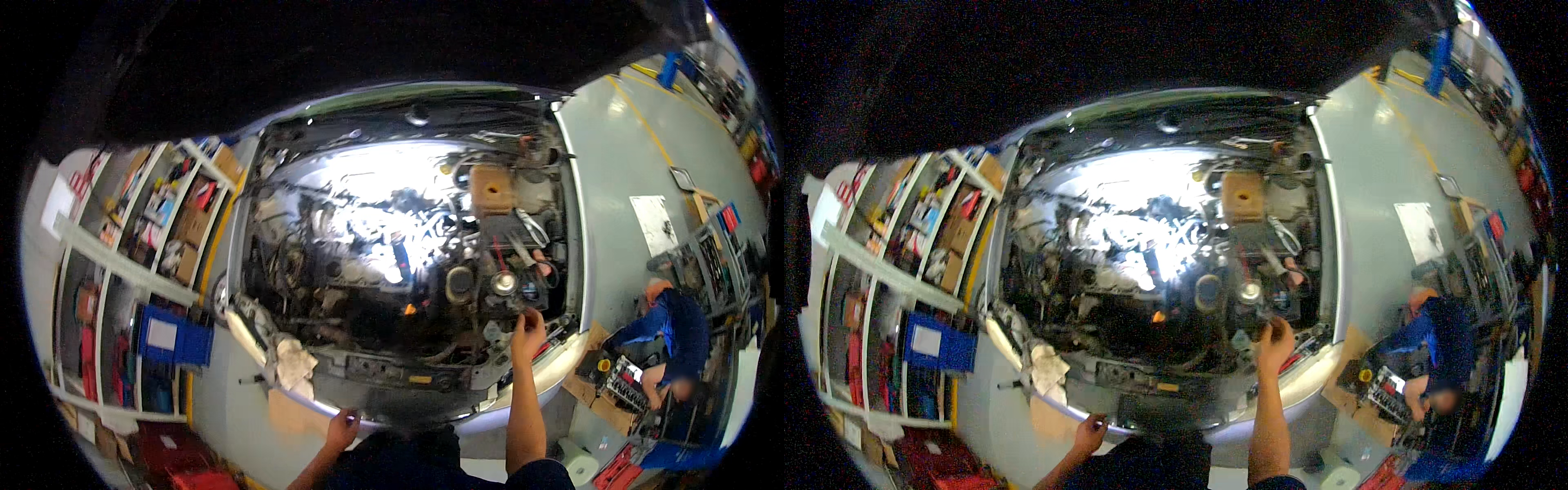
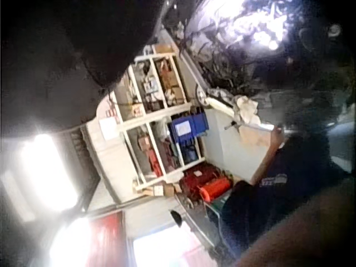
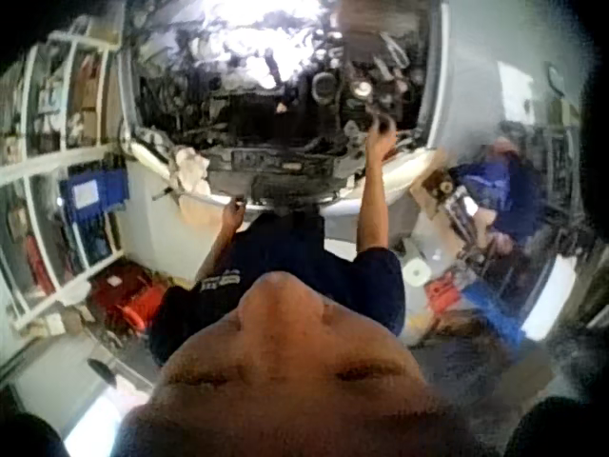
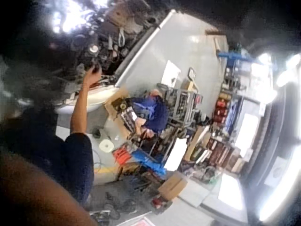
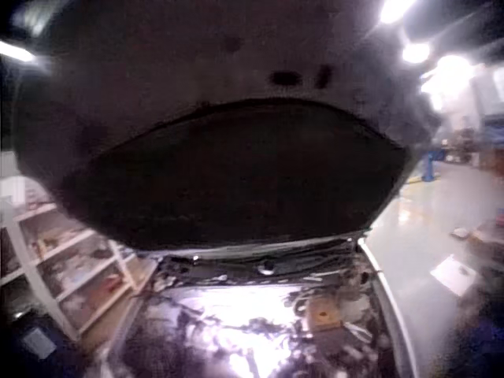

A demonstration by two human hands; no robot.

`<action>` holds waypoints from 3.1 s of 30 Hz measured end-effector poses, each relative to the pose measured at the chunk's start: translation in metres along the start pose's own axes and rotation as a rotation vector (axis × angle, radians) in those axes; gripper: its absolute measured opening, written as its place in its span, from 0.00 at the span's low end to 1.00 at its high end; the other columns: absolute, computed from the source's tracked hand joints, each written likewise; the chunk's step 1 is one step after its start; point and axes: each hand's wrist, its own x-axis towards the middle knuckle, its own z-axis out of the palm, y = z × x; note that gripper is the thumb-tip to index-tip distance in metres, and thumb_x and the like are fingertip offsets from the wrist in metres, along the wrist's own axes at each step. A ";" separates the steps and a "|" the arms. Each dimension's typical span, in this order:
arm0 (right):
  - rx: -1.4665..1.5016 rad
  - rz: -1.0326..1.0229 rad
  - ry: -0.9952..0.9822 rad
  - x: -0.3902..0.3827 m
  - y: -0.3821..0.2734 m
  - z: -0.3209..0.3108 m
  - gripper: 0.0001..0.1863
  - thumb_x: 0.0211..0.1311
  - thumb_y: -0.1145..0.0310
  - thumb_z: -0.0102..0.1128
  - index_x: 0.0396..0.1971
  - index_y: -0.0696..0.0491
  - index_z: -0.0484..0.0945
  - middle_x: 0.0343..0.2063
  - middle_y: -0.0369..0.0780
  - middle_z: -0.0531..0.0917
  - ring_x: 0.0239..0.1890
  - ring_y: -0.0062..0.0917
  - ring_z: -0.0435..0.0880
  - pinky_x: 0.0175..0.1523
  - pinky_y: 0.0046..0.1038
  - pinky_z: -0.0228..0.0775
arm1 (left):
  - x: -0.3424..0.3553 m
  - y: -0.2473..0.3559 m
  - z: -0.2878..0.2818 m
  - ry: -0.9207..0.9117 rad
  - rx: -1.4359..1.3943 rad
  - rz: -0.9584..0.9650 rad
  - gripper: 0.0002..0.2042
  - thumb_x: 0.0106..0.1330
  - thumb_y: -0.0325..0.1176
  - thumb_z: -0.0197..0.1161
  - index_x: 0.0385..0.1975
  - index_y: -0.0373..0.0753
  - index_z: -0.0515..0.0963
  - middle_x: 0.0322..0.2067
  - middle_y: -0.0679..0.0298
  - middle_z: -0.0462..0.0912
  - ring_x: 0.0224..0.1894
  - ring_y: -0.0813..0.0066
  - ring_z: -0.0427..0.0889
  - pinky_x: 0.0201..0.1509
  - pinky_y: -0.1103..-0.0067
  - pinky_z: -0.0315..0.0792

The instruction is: The person works on a car engine with the hood open, using a wrench to tighten bolts and a flashlight to inspect the engine bay. The person also picks up a flexible hose and wipes the engine surface with a cloth.

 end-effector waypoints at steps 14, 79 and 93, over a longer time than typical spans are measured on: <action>-0.124 0.091 -0.692 -0.281 -0.002 -0.013 0.12 0.69 0.71 0.67 0.49 0.58 0.81 0.35 0.40 0.87 0.35 0.20 0.84 0.43 0.24 0.77 | -0.015 -0.062 0.028 -0.232 -0.022 -0.130 0.19 0.71 0.43 0.64 0.52 0.34 0.81 0.45 0.48 0.89 0.49 0.49 0.88 0.55 0.61 0.80; -0.103 -1.133 -0.470 0.108 -0.496 0.663 0.21 0.59 0.69 0.75 0.53 0.54 0.82 0.42 0.44 0.88 0.45 0.34 0.88 0.54 0.33 0.80 | 0.300 -0.046 -0.072 0.248 0.067 0.448 0.12 0.59 0.40 0.69 0.37 0.40 0.83 0.29 0.58 0.84 0.30 0.58 0.84 0.37 0.64 0.79; -0.442 0.087 -0.647 0.133 -0.113 0.450 0.20 0.63 0.70 0.65 0.53 0.63 0.84 0.29 0.37 0.88 0.31 0.17 0.84 0.36 0.23 0.74 | 0.485 0.023 -0.043 0.261 -0.126 0.250 0.14 0.67 0.32 0.66 0.51 0.36 0.78 0.40 0.53 0.80 0.42 0.52 0.80 0.47 0.60 0.73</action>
